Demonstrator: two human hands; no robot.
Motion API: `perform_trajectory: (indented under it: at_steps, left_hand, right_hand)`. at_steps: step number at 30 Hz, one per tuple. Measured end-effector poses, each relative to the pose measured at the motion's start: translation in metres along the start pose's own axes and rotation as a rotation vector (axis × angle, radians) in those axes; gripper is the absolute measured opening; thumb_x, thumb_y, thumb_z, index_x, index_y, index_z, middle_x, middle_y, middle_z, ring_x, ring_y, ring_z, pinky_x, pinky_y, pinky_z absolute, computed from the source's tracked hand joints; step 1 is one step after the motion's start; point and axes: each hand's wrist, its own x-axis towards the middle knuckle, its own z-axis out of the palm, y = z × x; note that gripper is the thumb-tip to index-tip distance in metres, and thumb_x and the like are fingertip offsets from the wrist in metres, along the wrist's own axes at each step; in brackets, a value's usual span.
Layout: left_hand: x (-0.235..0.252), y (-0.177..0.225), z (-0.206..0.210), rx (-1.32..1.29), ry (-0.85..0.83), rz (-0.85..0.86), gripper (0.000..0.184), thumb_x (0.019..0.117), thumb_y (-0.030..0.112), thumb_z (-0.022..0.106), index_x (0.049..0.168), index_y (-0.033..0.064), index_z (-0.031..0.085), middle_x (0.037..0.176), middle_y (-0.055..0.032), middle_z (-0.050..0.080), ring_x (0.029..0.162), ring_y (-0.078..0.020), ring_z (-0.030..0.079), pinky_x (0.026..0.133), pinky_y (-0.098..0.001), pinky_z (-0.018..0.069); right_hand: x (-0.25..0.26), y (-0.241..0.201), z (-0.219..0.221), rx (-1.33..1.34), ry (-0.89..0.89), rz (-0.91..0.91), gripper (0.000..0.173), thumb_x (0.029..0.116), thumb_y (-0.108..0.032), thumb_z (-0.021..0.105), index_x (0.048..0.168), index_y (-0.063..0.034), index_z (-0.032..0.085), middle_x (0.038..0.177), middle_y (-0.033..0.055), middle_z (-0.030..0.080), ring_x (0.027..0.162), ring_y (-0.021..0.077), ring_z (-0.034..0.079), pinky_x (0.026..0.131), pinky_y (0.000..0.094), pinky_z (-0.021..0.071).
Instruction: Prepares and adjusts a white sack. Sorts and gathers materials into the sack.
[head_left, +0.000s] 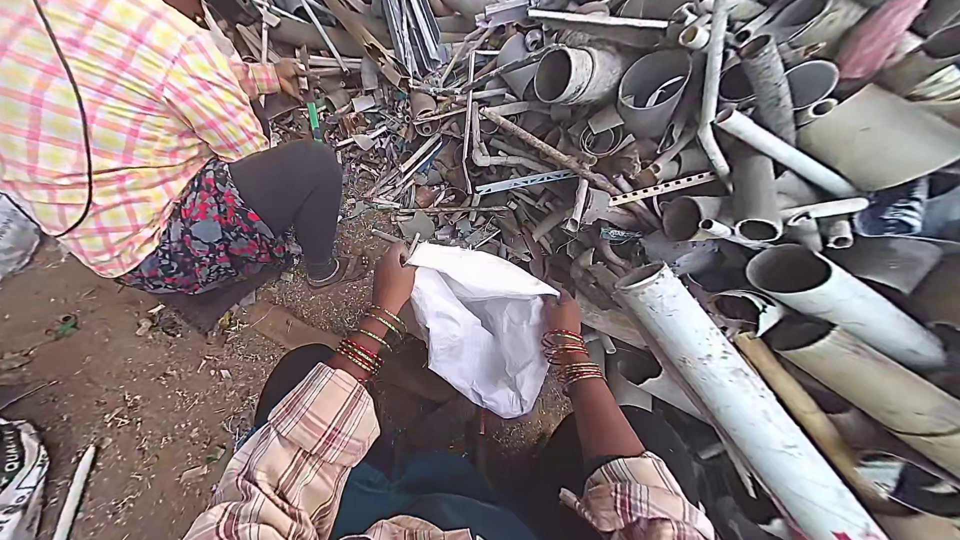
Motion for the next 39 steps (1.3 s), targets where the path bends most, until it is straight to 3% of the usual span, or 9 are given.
perform_trajectory:
  at_steps: [5, 9, 12, 18, 22, 28, 33, 36, 39]
  left_hand:
    - [0.017, -0.019, 0.004, -0.093, 0.036, -0.044, 0.025, 0.1021, 0.008, 0.060, 0.116, -0.0118, 0.057, 0.106, -0.0305, 0.062, 0.098, -0.0421, 0.061, 0.089, -0.0588, 0.0478]
    - [0.016, -0.029, 0.020, -0.058, -0.035, -0.217, 0.040, 0.1096, 0.019, 0.047, 0.136, -0.0110, 0.052, 0.131, -0.0353, 0.057, 0.124, -0.0474, 0.056, 0.105, -0.0615, 0.0415]
    - [0.018, -0.034, 0.030, -0.084, -0.039, -0.205, 0.038, 0.1099, 0.020, 0.047, 0.129, -0.0118, 0.056, 0.125, -0.0355, 0.059, 0.120, -0.0467, 0.058, 0.103, -0.0618, 0.0423]
    - [0.005, -0.016, 0.042, -0.056, -0.162, 0.036, 0.033, 0.1090, 0.014, 0.048, 0.131, -0.0096, 0.058, 0.126, -0.0309, 0.062, 0.121, -0.0398, 0.060, 0.107, -0.0546, 0.0429]
    - [-0.017, 0.010, 0.049, 0.122, -0.493, 0.249, 0.036, 0.1077, 0.010, 0.047, 0.136, -0.0105, 0.056, 0.135, -0.0297, 0.060, 0.131, -0.0363, 0.056, 0.114, -0.0472, 0.0388]
    - [-0.032, 0.013, 0.054, 0.189, -0.652, 0.299, 0.035, 0.1078, 0.010, 0.046, 0.134, -0.0101, 0.058, 0.130, -0.0281, 0.063, 0.126, -0.0333, 0.060, 0.112, -0.0456, 0.0416]
    - [-0.023, 0.006, 0.047, 0.061, -0.346, 0.154, 0.038, 0.1093, 0.009, 0.042, 0.139, -0.0127, 0.051, 0.135, -0.0306, 0.059, 0.128, -0.0322, 0.057, 0.112, -0.0435, 0.0407]
    - [-0.029, 0.008, 0.048, -0.030, -0.429, 0.134, 0.036, 0.1087, 0.007, 0.042, 0.137, -0.0135, 0.051, 0.134, -0.0290, 0.058, 0.126, -0.0266, 0.058, 0.110, -0.0389, 0.0429]
    - [-0.038, 0.011, 0.053, -0.002, -0.571, 0.179, 0.035, 0.1080, 0.007, 0.042, 0.135, -0.0131, 0.053, 0.131, -0.0269, 0.061, 0.122, -0.0245, 0.060, 0.108, -0.0386, 0.0449]
  right_hand:
    - [0.011, 0.012, -0.004, 0.011, -0.041, -0.016, 0.039, 0.1078, -0.016, 0.050, 0.136, 0.0092, 0.057, 0.135, 0.0329, 0.060, 0.132, 0.0437, 0.054, 0.114, 0.0548, 0.0367]
    - [0.001, 0.012, 0.012, 0.046, -0.090, 0.032, 0.040, 0.1088, -0.018, 0.048, 0.140, 0.0062, 0.056, 0.136, 0.0312, 0.060, 0.133, 0.0426, 0.054, 0.113, 0.0559, 0.0368]
    - [-0.006, 0.009, 0.005, -0.189, -0.098, 0.007, 0.042, 0.1076, -0.020, 0.050, 0.144, 0.0028, 0.053, 0.136, 0.0294, 0.060, 0.131, 0.0442, 0.056, 0.110, 0.0583, 0.0406]
    - [-0.024, 0.005, 0.003, -0.244, -0.080, -0.685, 0.065, 0.0891, -0.015, 0.073, 0.150, -0.0038, 0.051, 0.159, 0.0221, 0.042, 0.149, 0.0435, 0.034, 0.117, 0.0666, 0.0225]
    - [-0.036, -0.005, 0.013, -0.243, -0.209, -0.801, 0.072, 0.0889, -0.025, 0.076, 0.152, -0.0049, 0.048, 0.163, 0.0172, 0.038, 0.155, 0.0373, 0.026, 0.120, 0.0659, 0.0151]
    - [-0.024, 0.002, 0.018, -0.242, -0.305, -0.794, 0.036, 0.1020, -0.005, 0.049, 0.134, 0.0049, 0.062, 0.137, 0.0233, 0.063, 0.136, 0.0398, 0.054, 0.121, 0.0619, 0.0221]
    - [-0.035, -0.010, 0.014, -0.135, -0.362, -0.820, 0.063, 0.0967, -0.029, 0.069, 0.147, 0.0026, 0.050, 0.156, 0.0221, 0.045, 0.148, 0.0369, 0.038, 0.123, 0.0556, 0.0219]
    - [-0.030, -0.002, 0.037, -0.230, -0.366, -0.793, 0.078, 0.0934, -0.032, 0.074, 0.155, -0.0001, 0.039, 0.166, 0.0202, 0.030, 0.156, 0.0359, 0.022, 0.124, 0.0616, 0.0124]
    - [-0.027, 0.008, 0.057, -0.227, -0.295, -0.837, 0.076, 0.0900, -0.025, 0.077, 0.152, 0.0030, 0.043, 0.165, 0.0201, 0.031, 0.156, 0.0380, 0.020, 0.119, 0.0727, 0.0068]
